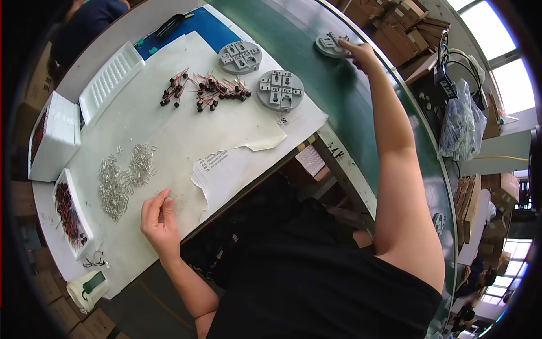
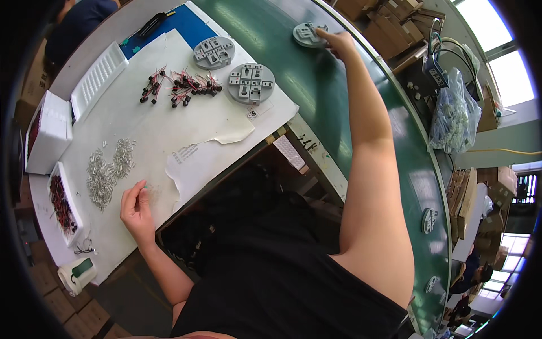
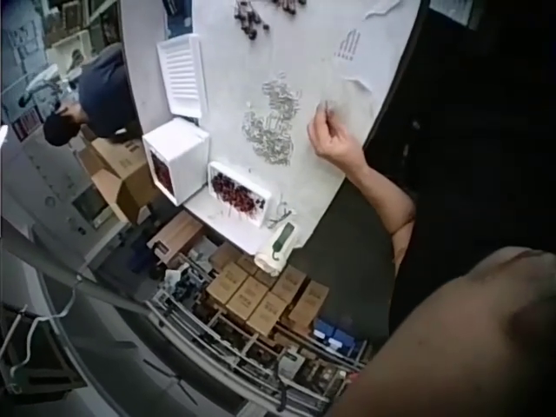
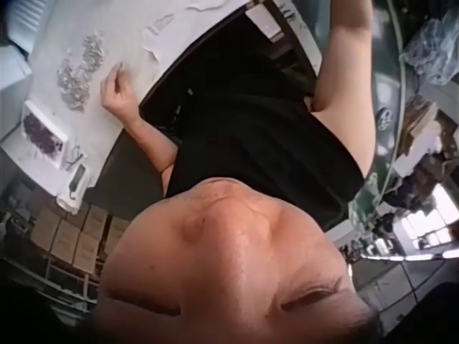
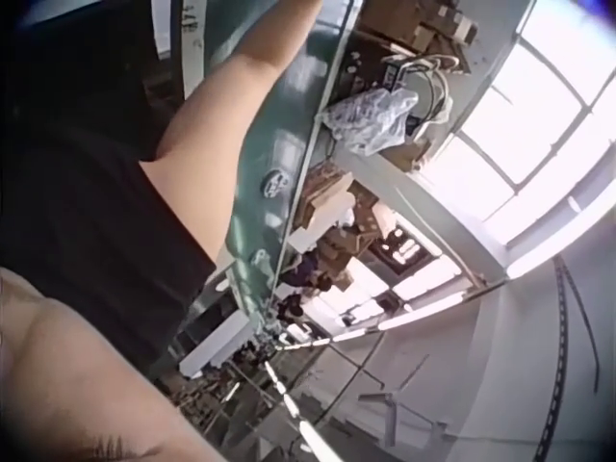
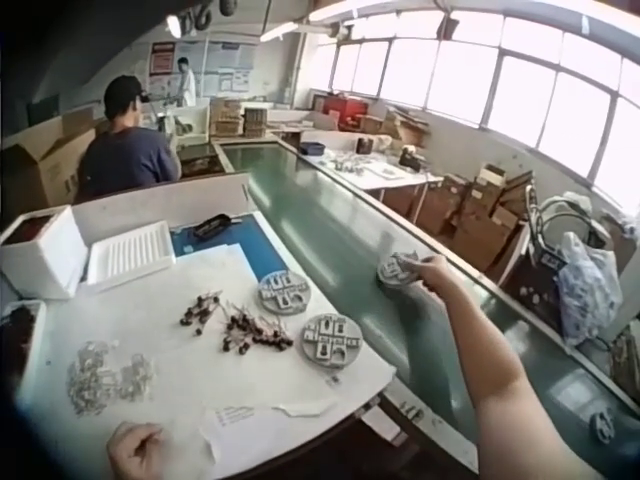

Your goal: Assembling small precision components into a circular jig at a workbench.

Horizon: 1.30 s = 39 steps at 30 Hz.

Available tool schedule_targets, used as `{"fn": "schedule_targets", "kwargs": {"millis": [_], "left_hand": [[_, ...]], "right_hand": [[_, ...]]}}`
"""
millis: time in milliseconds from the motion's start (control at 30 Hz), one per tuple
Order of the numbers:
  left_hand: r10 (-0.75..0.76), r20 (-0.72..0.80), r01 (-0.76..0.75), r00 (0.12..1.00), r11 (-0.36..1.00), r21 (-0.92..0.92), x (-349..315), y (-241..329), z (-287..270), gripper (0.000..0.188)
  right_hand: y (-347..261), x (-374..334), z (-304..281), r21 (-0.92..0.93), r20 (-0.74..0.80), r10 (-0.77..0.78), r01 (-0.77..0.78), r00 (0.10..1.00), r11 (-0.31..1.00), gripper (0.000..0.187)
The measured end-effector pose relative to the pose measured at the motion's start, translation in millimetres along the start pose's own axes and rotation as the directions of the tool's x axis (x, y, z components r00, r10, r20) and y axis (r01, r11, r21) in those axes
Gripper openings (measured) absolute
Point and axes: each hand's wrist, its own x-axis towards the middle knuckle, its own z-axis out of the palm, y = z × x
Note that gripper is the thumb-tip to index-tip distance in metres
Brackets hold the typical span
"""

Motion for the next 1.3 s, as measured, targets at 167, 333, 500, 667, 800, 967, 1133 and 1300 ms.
{"fn": "schedule_targets", "kwargs": {"millis": [167, 333, 500, 667, 800, 967, 1133, 1300], "left_hand": [[0.024, -0.011, -0.023, 1.0, 0.997, 0.074, 0.5, 17.9, 6.3, 0.017], [-0.023, -0.024, 0.026, 0.999, 0.995, 0.094, -4.4, 14.0, -0.1, 0.02], [0.069, 0.003, -0.069, 0.998, 0.994, 0.084, -4.4, 7.8, -6.0, 0.027], [0.18, -0.183, -0.182, 0.967, 0.983, 0.002, 1.5, 16.9, -6.7, 0.04], [0.229, -0.081, -0.23, 0.97, 0.973, -0.01, 4.0, 26.5, -11.2, 0.072], [0.168, 0.096, -0.18, 0.981, 0.975, 0.131, 0.1, 24.1, -11.7, 0.093], [0.118, 0.101, -0.13, 0.988, 0.984, 0.122, 0.7, 26.7, -11.1, 0.096], [0.1, 0.12, -0.113, 0.988, 0.987, 0.114, 2.1, 26.4, -11.3, 0.096]], "right_hand": [[32.8, 16.0, 8.5, -0.532, -0.413, -0.236, -0.022, 0.879, 0.847, 0.051], [-28.3, -181.0, 58.5, -0.104, 0.289, -0.717, 0.765, 0.635, 0.636, 0.037], [-32.2, -239.5, 80.4, -0.19, 0.288, -0.8, 0.85, 0.527, 0.491, 0.02], [-69.0, -273.3, 61.9, 0.12, 0.437, -0.835, 0.899, 0.334, 0.422, 0.008], [-112.8, -310.9, 113.3, 0.309, 0.559, -0.819, 0.949, -0.13, 0.06, 0.01], [-167.7, -304.8, 189.0, 0.454, 0.564, -0.812, 0.878, -0.15, 0.153, 0.014], [-217.1, -299.4, 259.8, 0.315, 0.694, -0.704, 0.943, -0.153, 0.105, 0.013], [-234.4, -302.2, 270.0, 0.143, 0.838, -0.543, 0.98, -0.047, 0.136, 0.014]]}}
